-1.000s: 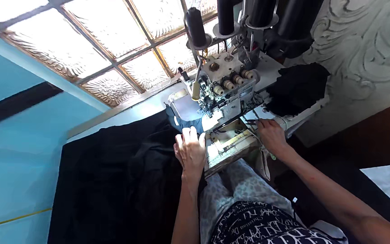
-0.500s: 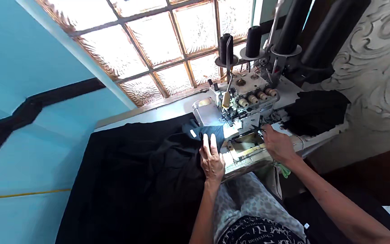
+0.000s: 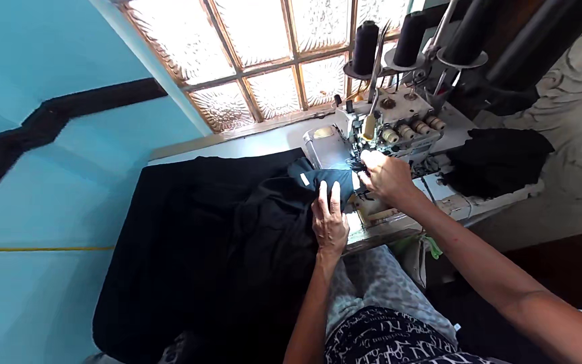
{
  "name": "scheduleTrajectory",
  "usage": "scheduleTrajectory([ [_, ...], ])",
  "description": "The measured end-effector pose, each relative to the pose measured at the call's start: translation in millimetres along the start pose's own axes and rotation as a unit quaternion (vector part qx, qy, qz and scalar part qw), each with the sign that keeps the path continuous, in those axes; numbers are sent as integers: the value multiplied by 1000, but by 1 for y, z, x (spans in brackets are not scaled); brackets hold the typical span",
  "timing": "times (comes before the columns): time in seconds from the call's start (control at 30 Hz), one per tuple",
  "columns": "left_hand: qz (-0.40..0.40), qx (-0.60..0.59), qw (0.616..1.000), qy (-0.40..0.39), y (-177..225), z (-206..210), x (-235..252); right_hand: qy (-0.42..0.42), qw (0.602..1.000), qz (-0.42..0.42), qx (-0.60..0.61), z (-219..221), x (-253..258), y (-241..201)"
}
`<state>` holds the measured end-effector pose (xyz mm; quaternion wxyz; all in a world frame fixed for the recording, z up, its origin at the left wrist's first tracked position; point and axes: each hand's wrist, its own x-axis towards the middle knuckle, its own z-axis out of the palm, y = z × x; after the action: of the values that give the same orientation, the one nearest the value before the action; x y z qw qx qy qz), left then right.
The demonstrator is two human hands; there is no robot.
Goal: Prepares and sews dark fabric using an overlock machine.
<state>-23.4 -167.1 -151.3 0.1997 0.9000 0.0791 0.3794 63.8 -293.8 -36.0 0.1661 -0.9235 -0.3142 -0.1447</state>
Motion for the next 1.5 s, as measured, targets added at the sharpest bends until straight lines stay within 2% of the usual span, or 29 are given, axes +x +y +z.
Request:
scheduleTrajectory([
  [0.13, 1, -17, 1000, 2, -1, -1, -1, -1, 1000, -12, 7, 5, -2, 4],
  [0.33, 3, -38, 999, 10, -1, -4, 1, 33, 998, -10, 52, -9, -43, 9],
  [0.43, 10, -43, 999, 20, -4, -3, 1, 31, 999, 13, 4, 6, -71, 40],
  [0.6, 2, -72, 997, 35, -7, -4, 1, -24, 990, 121, -65, 29, -102, 110],
  [0.7, -14, -117, 991, 63, -10, -6, 3, -44, 986, 141, -71, 36, -109, 127],
  [0.77, -30, -137, 988, 58, -11, -16, 5, -39, 988, 133, -70, 38, -110, 127],
  [0.83, -31, -148, 987, 54, -2, -38, 10, -34, 994, 98, -19, 35, -109, 116],
  [0.9, -9, -197, 979, 45, 18, -73, 15, -37, 996, 37, 74, 28, -110, 88],
  [0.93, 14, -244, 969, 23, 30, -94, 15, -43, 987, 8, 157, 24, -112, 68],
  [0.97, 45, -299, 953, -9, 41, -116, 14, -62, 959, 1, 276, 19, -115, 45],
  [1.0, 79, -347, 933, -50, 50, -136, 11, -104, 901, 29, 421, 15, -120, 23],
  [1.07, 150, -415, 885, -147, 61, -169, 1, -217, 696, 153, 667, 8, -123, -12],
  [1.1, 184, -439, 857, -195, 62, -180, -4, -241, 597, 206, 737, 13, -121, -23],
  [1.13, 208, -452, 834, -237, 60, -187, -10, -252, 521, 246, 778, 22, -118, -28],
  [1.17, 224, -455, 818, -271, 56, -192, -15, -245, 481, 292, 789, 32, -112, -32],
  [1.23, 229, -450, 803, -318, 43, -198, -26, -232, 460, 312, 798, 48, -101, -36],
  [1.3, 196, -440, 801, -355, 26, -207, -37, -223, 463, 292, 806, 55, -92, -39],
  [1.33, 161, -415, 820, -359, 18, -213, -42, -223, 475, 290, 800, 52, -87, -41],
  [1.37, 117, -364, 858, -343, 9, -219, -48, -223, 485, 293, 793, 46, -83, -44],
  [1.43, 25, -182, 945, -269, -12, -228, -56, -227, 503, 262, 792, 29, -77, -51],
  [1.47, -18, -77, 970, -229, -24, -228, -58, -228, 518, 235, 791, 20, -76, -56],
  [1.5, -63, 14, 979, -194, -38, -227, -59, -221, 533, 207, 790, 12, -76, -60],
])
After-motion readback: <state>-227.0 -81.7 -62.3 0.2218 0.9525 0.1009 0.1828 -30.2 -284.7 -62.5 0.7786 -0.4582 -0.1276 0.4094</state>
